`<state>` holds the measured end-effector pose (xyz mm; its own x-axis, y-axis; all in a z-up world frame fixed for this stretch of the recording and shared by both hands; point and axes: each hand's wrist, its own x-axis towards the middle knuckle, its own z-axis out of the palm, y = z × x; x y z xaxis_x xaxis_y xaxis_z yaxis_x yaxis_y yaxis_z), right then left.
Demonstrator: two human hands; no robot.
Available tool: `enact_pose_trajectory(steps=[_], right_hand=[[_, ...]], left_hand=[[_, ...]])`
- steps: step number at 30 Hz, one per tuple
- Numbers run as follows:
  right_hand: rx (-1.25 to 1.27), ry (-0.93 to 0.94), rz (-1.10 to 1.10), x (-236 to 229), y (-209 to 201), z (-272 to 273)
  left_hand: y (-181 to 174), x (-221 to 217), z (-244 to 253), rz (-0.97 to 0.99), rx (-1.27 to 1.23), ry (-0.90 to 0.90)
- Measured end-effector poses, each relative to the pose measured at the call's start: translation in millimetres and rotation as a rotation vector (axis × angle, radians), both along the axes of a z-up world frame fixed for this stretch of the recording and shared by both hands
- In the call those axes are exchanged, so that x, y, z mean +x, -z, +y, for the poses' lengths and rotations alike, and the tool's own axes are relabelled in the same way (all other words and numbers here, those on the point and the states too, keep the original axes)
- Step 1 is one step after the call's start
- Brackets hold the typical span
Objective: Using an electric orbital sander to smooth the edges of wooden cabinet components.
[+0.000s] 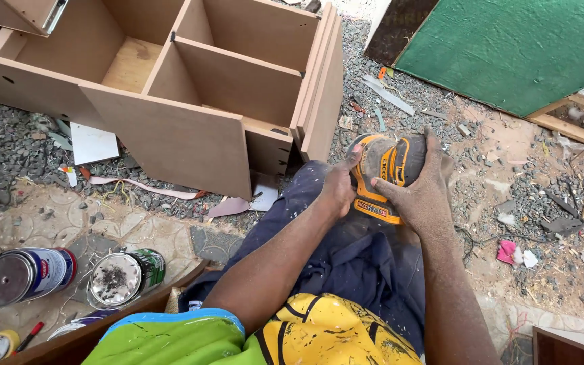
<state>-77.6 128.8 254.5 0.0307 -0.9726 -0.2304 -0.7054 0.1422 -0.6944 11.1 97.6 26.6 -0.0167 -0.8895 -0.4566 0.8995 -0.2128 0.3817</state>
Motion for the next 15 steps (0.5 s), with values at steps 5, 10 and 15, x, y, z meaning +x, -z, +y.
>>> enact_pose_trajectory(steps=[5, 10, 15], right_hand=[[-0.041, -0.056, 0.042, 36.6, 11.5, 23.3], [-0.094, -0.038, -0.058, 72.7, 26.5, 49.6], [-0.06, -0.053, -0.066, 107.8, 42.6, 72.6]], left_hand=[[-12.6, 64.5, 29.8, -0.182, 0.06, -0.009], [-42.0, 141.3, 53.2, -0.368, 0.002, 0.061], [-10.4, 226.0, 23.5, -0.559, -0.047, 0.18]])
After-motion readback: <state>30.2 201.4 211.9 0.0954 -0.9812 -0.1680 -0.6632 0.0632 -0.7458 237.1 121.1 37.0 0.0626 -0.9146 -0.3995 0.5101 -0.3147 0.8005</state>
